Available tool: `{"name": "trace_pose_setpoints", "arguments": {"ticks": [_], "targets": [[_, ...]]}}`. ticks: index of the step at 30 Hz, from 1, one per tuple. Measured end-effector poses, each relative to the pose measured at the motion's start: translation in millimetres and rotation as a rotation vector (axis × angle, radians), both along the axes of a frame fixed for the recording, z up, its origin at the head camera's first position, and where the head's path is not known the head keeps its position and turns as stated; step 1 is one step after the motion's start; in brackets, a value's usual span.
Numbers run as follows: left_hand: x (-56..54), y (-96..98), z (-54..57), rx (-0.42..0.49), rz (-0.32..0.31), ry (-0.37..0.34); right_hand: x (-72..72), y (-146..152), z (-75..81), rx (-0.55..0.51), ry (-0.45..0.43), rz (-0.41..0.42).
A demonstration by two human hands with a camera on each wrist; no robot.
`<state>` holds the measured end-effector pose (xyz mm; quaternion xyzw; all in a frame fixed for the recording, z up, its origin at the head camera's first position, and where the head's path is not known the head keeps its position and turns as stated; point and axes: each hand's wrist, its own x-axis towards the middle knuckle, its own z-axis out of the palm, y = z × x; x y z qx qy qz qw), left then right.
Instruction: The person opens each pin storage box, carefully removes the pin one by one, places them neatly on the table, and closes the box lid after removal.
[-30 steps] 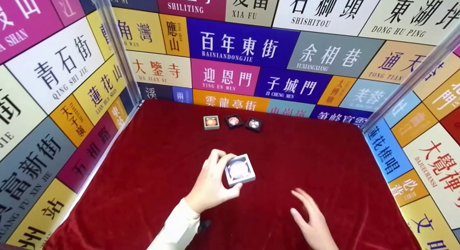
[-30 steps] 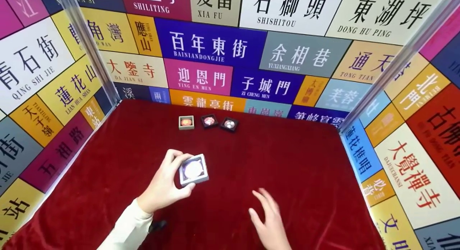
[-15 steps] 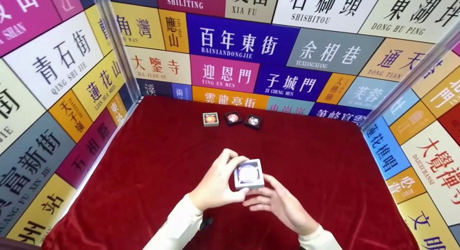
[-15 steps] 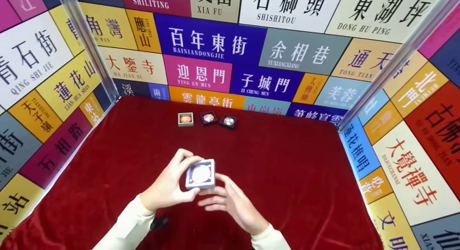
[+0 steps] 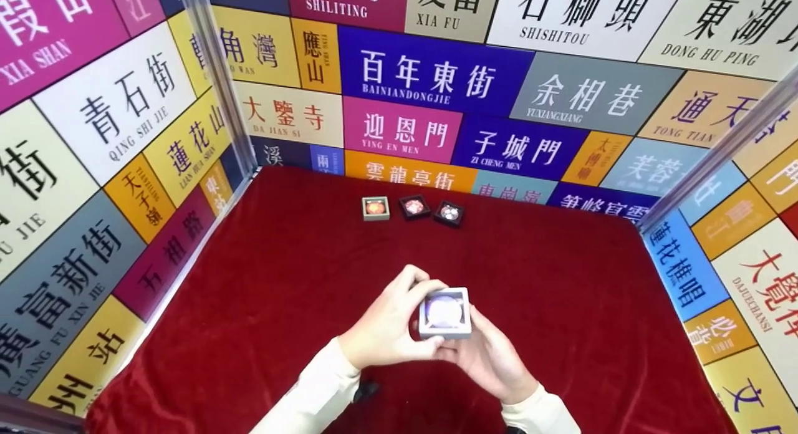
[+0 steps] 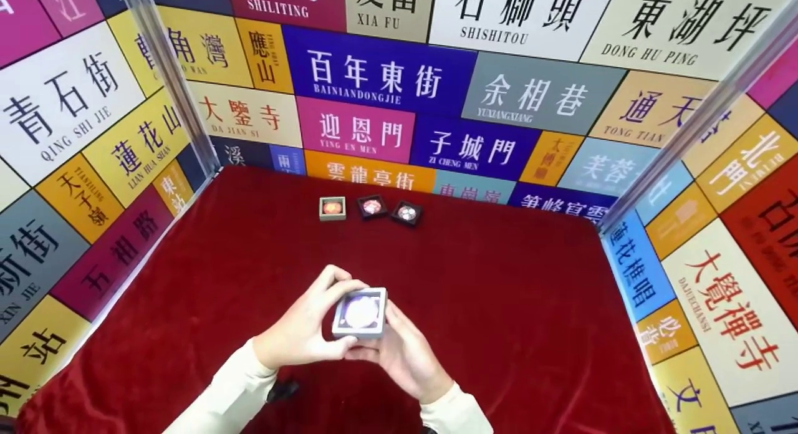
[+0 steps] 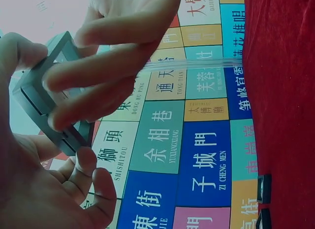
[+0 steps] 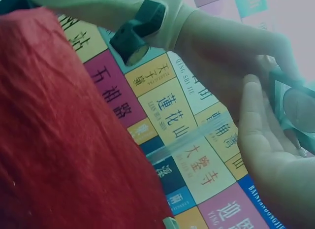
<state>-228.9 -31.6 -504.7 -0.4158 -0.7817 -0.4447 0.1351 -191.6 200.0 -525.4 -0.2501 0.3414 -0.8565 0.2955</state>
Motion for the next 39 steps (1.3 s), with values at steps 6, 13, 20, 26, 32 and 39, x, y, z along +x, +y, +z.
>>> {"name": "trace_pose_setpoints", "arguments": {"ticks": [6,13,20,26,32,39], "targets": [[1.9,3.5,5.3,-0.075,0.054,0.026,-0.2,0,-5.0,-0.068,-0.038,0.003],[4.9,6.6,13.4,-0.204,0.124,0.118,-1.4,-8,-6.8,-0.052,-0.064,-0.006],[10.2,4.9,16.6,-0.269,0.141,0.158,-1.0,-13,-10.7,0.008,-0.040,-0.040],[9.8,6.2,17.5,-0.321,0.141,0.168,-2.1,-14,-12.6,-0.018,-0.045,-0.045],[7.0,7.4,18.5,-0.352,0.146,0.194,-4.1,-15,-11.8,-0.034,-0.066,-0.051],[6.6,7.5,21.4,-0.356,0.127,0.181,-6.3,-16,-15.2,-0.043,-0.048,-0.056]]}}
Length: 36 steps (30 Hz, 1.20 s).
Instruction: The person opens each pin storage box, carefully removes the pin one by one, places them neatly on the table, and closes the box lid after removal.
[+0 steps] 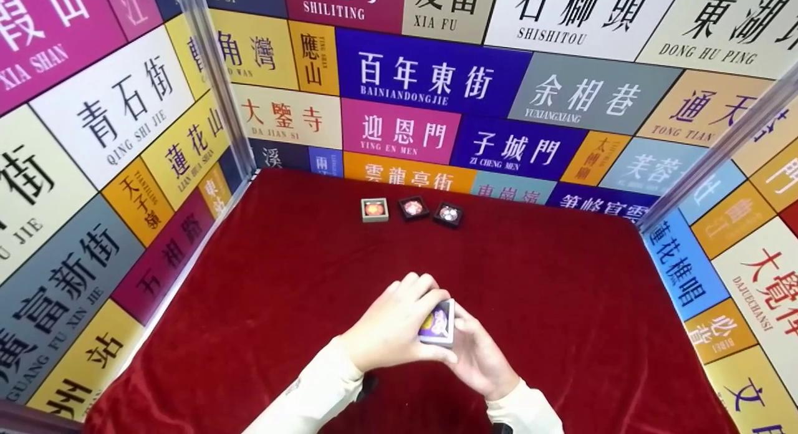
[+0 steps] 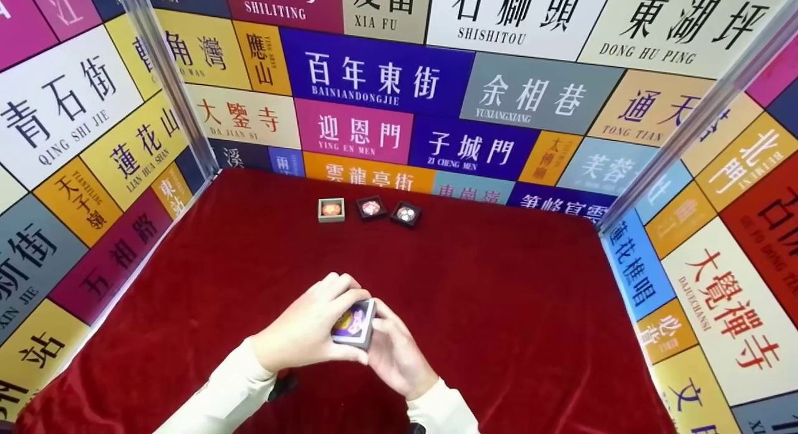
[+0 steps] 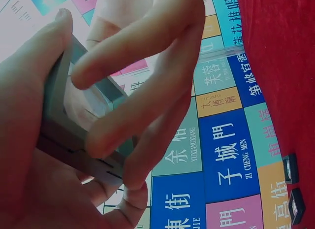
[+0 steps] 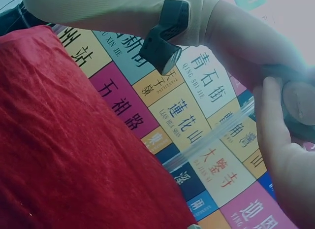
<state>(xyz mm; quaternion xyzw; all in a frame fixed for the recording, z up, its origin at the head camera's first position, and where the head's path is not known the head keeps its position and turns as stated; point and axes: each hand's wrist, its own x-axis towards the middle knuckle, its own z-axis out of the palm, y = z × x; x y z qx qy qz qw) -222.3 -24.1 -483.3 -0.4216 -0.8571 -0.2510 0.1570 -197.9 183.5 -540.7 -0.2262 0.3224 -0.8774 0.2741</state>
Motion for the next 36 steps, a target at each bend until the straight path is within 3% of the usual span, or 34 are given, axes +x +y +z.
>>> {"name": "trace_pose_setpoints", "arguments": {"ticks": [7,15,20,27,32,36], "targets": [[-0.1,6.1,0.7,0.031,-0.042,0.032,-2.4,2,-6.6,-0.095,0.005,0.047],[1.7,11.5,4.6,0.011,-0.044,0.081,-1.9,-1,-13.5,-0.213,0.016,0.084],[1.6,13.1,4.3,0.031,-0.049,0.072,-1.3,-2,-14.7,-0.222,0.026,0.065],[-0.4,10.6,-4.1,0.151,-0.064,0.029,-1.0,-6,-13.5,-0.223,0.022,0.048],[1.3,11.0,-4.8,0.208,-0.054,0.035,-0.5,-8,-13.0,-0.229,0.048,0.052],[5.5,12.8,-3.9,0.190,-0.035,0.073,0.5,-9,-14.4,-0.230,0.058,0.055]]}}
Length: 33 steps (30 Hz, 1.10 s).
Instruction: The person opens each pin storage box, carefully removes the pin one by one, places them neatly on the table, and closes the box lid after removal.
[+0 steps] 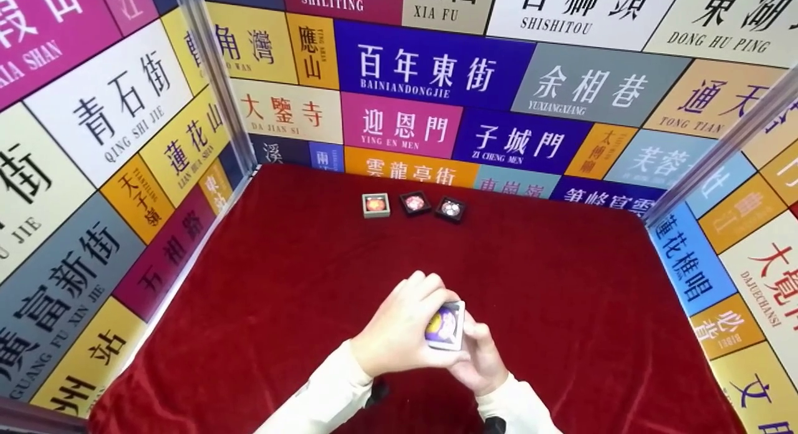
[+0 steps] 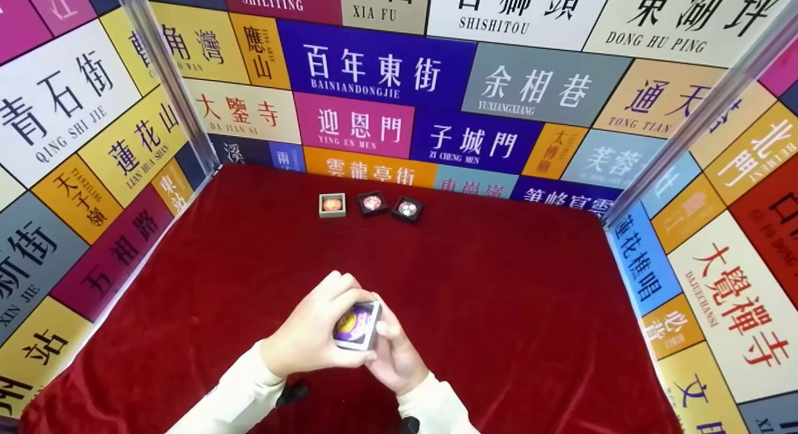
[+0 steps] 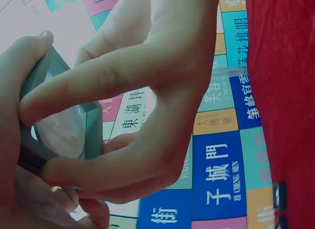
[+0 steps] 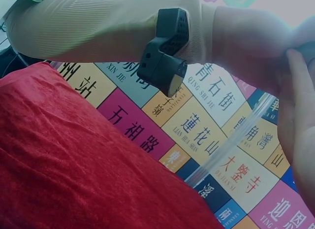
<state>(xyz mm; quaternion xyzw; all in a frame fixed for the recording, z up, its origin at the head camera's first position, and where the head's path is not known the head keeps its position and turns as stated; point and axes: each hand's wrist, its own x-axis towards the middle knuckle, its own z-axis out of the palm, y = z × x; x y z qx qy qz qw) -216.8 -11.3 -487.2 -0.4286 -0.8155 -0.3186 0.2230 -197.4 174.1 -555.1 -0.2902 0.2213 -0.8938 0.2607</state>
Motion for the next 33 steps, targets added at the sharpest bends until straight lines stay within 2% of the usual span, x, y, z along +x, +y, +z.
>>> {"name": "trace_pose_setpoints", "arguments": {"ticks": [5,8,16,24,29,33], "targets": [[4.6,1.2,2.9,-0.092,0.053,0.084,1.6,-3,-1.8,0.008,0.013,-0.002],[4.6,0.2,3.5,-0.092,0.047,0.073,2.2,-4,-1.4,0.003,0.033,-0.010],[3.6,-3.1,-2.0,0.102,-0.020,-0.069,3.2,-7,2.3,0.010,0.056,-0.048],[5.1,-3.4,-4.5,0.285,-0.081,-0.178,3.0,-5,1.9,-0.025,-0.007,0.009],[3.8,-6.4,-8.1,0.422,-0.146,-0.318,2.6,-4,1.6,-0.044,-0.054,0.024],[2.7,-12.2,-8.5,0.496,-0.200,-0.423,3.0,-2,-0.4,-0.057,-0.079,0.033]]}}
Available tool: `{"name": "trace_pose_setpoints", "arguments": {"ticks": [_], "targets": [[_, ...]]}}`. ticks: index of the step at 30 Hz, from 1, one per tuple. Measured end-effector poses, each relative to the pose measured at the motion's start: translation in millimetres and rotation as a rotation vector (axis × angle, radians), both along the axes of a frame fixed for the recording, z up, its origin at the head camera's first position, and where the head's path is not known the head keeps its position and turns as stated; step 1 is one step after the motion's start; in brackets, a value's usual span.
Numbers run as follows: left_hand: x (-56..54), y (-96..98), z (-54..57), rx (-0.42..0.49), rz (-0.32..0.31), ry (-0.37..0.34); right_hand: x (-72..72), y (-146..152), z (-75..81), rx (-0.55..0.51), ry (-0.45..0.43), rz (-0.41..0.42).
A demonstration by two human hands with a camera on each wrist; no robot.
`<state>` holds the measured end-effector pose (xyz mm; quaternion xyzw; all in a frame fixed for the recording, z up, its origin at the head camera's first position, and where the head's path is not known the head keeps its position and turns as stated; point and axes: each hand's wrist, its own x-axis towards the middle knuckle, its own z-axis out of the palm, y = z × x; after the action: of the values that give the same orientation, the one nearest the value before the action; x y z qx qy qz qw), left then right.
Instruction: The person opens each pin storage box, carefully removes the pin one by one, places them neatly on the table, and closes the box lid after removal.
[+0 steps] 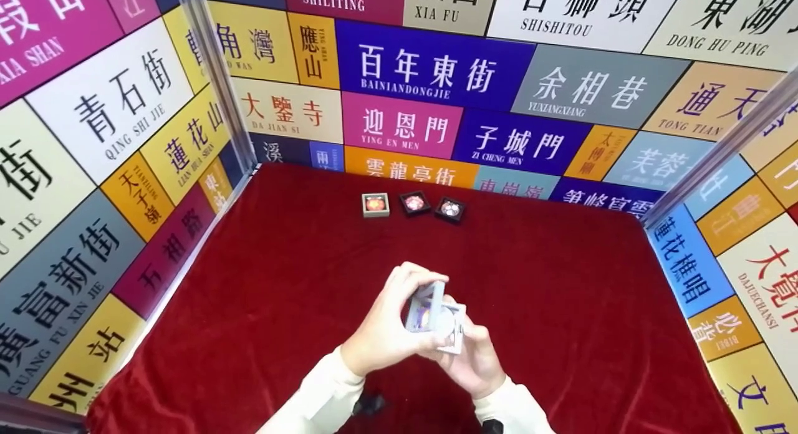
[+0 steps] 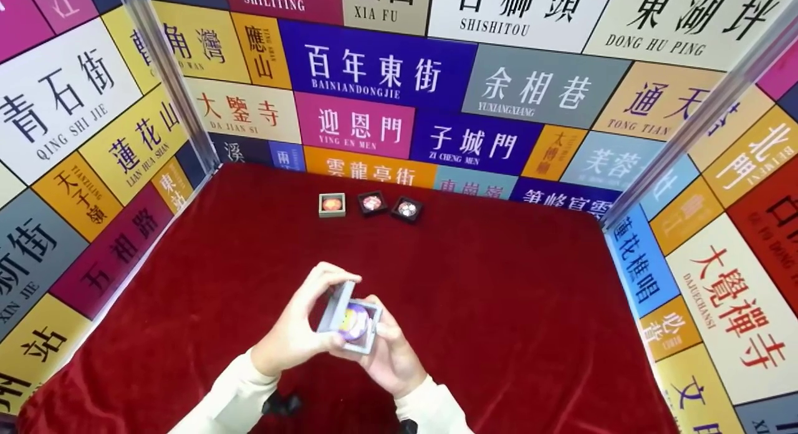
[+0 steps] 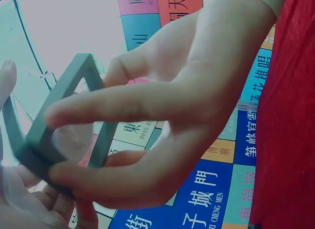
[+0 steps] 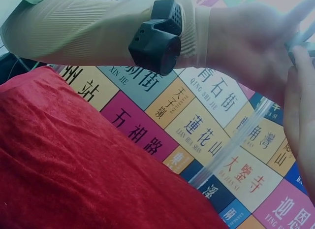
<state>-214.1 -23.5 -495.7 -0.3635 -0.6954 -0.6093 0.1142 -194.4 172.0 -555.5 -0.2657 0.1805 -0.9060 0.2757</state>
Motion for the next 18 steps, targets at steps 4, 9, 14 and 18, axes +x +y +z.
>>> {"name": "trace_pose_setpoints", "arguments": {"ticks": [4,9,14,18], "targets": [[-1.1,-6.1,1.0,0.042,-0.060,-0.046,-0.2,2,-0.8,-0.025,-0.001,0.010],[-1.9,-13.9,0.0,0.060,-0.088,-0.068,-1.1,5,-2.5,-0.066,-0.025,0.036],[-1.7,-19.9,-1.6,0.104,-0.140,-0.116,-2.7,6,-3.0,-0.104,-0.046,0.053],[-1.3,-22.9,-1.3,0.150,-0.170,-0.164,-4.1,7,-3.1,-0.115,-0.067,0.043]]}}
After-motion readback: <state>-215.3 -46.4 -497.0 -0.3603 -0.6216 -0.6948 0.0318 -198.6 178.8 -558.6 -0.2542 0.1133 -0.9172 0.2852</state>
